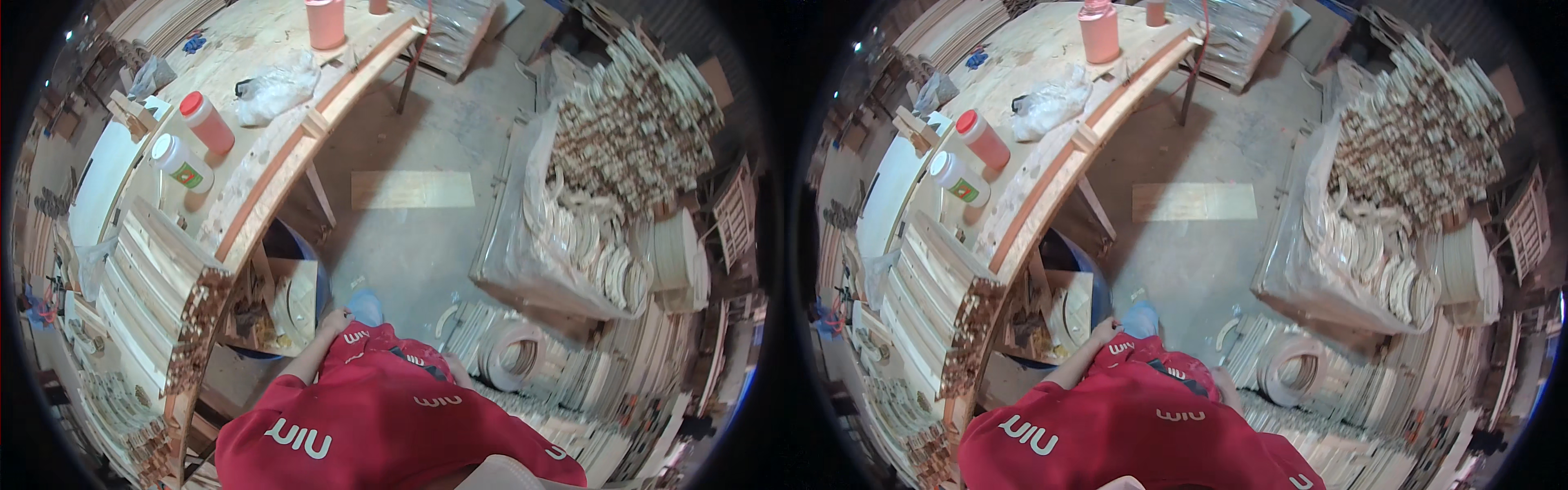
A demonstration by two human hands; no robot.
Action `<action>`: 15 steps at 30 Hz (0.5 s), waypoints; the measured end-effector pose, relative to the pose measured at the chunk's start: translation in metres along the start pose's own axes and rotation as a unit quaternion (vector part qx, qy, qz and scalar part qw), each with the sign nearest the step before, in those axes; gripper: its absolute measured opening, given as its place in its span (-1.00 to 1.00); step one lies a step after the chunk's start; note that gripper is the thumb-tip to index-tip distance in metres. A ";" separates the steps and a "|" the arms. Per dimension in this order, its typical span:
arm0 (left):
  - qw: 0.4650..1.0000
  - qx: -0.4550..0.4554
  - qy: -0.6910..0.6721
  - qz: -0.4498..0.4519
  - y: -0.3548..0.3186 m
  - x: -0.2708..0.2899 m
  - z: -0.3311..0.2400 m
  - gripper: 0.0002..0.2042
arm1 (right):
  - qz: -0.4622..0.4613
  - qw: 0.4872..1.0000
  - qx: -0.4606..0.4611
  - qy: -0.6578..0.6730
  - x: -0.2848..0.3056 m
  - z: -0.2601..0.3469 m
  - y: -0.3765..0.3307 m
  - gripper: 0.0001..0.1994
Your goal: The recorder is sorting, checking, and preparing wooden curved furniture components on a workshop table.
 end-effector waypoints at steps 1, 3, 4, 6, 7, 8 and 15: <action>1.000 0.006 0.015 -0.002 0.020 0.017 0.002 -0.54 | 0.007 0.999 0.040 0.018 -0.001 0.023 0.004 -0.71; 0.999 -0.019 -0.015 -0.031 0.058 0.062 -0.028 -0.60 | 0.006 0.997 0.072 0.035 0.014 0.063 0.037 -0.70; 0.994 -0.033 -0.075 -0.066 0.074 0.079 -0.017 -0.61 | -0.044 0.987 0.109 -0.110 0.022 0.092 0.082 -0.69; 0.979 -0.079 -0.128 -0.141 0.100 0.127 -0.059 -0.60 | -0.078 0.968 0.097 -0.217 0.043 0.149 0.125 -0.67; 0.972 -0.094 -0.135 -0.166 0.112 0.150 -0.088 -0.61 | -0.056 0.979 0.057 -0.189 0.064 0.204 0.121 -0.65; 0.963 -0.116 -0.158 -0.184 0.122 0.170 -0.109 -0.63 | -0.047 0.985 0.069 -0.152 0.084 0.271 0.093 -0.63; 0.884 -0.236 -0.314 -0.254 0.159 0.312 -0.254 -0.79 | -0.061 0.955 0.270 -0.111 0.142 0.537 0.178 -0.66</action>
Point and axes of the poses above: each hand's wrist, its own y-axis towards the middle knuckle, its own x-axis out of the back of the hand, z = x × y, the point moved 1 cm from there along y, towards the middle knuckle, and after that the axes turned 9 degrees about -x, right-handed, at the moved point
